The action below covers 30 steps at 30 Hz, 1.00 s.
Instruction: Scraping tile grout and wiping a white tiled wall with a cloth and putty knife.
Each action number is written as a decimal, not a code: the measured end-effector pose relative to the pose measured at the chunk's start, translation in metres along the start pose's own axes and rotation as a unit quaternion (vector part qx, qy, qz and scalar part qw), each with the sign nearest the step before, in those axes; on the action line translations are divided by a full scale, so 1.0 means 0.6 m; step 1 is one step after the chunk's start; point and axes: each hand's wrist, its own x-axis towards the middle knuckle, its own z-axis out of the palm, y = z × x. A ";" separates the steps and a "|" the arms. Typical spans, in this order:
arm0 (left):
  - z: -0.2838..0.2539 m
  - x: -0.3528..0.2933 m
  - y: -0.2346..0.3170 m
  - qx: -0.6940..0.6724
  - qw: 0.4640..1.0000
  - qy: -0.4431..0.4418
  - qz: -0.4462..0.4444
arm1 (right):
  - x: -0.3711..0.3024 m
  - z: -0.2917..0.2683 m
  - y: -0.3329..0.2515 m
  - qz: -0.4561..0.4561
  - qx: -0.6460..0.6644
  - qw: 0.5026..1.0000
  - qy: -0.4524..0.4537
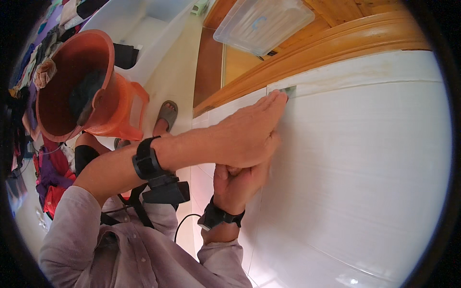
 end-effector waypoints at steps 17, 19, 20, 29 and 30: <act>-0.052 0.009 0.043 -0.023 0.993 -0.088 -0.070 | 0.024 -0.009 0.000 -0.010 0.043 0.994 -0.099; -0.013 -0.006 0.020 0.019 1.000 -0.012 0.009 | 0.027 0.002 0.004 -0.026 0.040 0.996 -0.077; 0.002 -0.009 0.003 0.063 0.992 0.067 0.085 | 0.027 0.013 0.008 -0.038 0.037 0.997 -0.057; -0.018 0.020 0.026 0.045 0.994 0.052 0.081 | -0.002 0.040 -0.006 -0.075 0.027 0.994 0.075; -0.037 0.021 0.043 0.002 1.000 -0.014 0.010 | 0.000 0.034 -0.007 -0.075 0.026 0.994 0.076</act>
